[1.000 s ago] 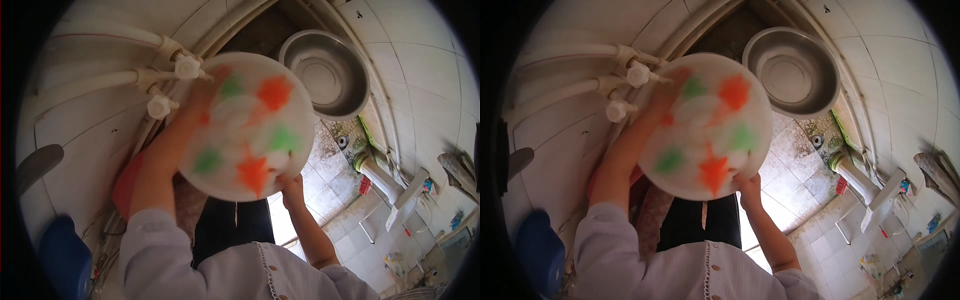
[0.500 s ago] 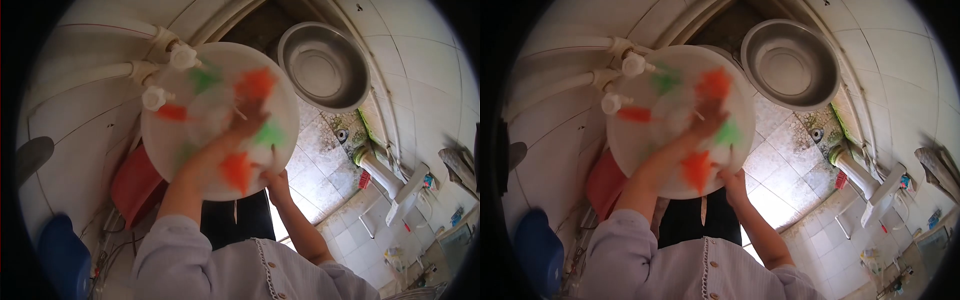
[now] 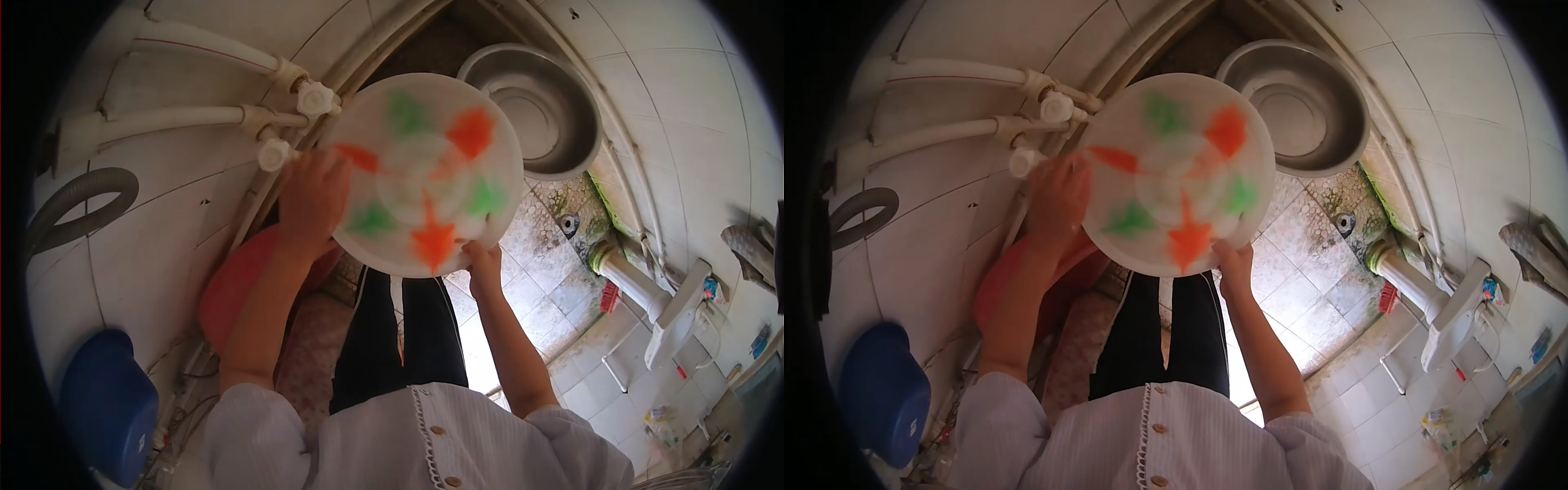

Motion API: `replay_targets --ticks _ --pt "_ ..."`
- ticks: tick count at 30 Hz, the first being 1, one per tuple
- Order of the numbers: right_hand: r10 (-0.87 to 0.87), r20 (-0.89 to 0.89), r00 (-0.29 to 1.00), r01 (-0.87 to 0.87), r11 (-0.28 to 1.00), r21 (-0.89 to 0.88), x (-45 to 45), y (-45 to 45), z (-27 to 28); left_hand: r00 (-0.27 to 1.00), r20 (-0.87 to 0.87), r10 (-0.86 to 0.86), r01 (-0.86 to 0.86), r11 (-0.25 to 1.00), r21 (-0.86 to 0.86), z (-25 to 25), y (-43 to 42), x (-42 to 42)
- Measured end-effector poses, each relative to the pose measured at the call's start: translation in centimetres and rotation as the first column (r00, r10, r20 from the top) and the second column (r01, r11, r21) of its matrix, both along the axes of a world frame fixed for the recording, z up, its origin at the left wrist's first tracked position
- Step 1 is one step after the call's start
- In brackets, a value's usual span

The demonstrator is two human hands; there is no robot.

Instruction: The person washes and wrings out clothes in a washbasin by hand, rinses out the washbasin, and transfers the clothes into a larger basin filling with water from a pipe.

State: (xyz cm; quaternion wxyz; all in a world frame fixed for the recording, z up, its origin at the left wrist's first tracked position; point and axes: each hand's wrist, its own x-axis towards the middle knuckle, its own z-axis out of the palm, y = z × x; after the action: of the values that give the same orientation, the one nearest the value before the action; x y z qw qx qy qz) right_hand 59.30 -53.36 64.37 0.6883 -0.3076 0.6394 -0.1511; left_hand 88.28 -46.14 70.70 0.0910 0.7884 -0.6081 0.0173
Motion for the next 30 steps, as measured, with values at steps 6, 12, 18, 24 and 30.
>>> replay_targets --ticks 6,12,18,24,30 --pt "-0.033 0.067 0.997 0.030 0.999 0.044 1.1 0.2 0.9 0.916 0.270 0.295 -0.287 0.955 -0.072 5.1 -7.2 3.1" --pt "0.020 0.103 0.994 -0.022 1.000 0.015 -1.4 0.6 0.4 0.924 0.027 0.381 -0.366 0.866 0.342 3.8 -7.2 4.5" --pt "-0.021 0.158 0.987 0.011 0.998 0.069 -8.0 0.7 0.1 0.969 -0.205 0.137 -0.048 0.921 0.386 4.7 -6.9 5.7" --pt "-0.105 0.258 0.961 0.097 0.994 0.044 -16.9 -0.2 2.1 0.983 -0.137 0.120 -0.086 0.968 0.235 3.2 -3.0 -6.4" --pt "-0.134 0.082 0.988 0.139 0.989 -0.056 -28.0 -1.9 3.5 -0.414 -0.551 0.724 0.224 0.668 0.710 -1.9 0.8 -16.9"
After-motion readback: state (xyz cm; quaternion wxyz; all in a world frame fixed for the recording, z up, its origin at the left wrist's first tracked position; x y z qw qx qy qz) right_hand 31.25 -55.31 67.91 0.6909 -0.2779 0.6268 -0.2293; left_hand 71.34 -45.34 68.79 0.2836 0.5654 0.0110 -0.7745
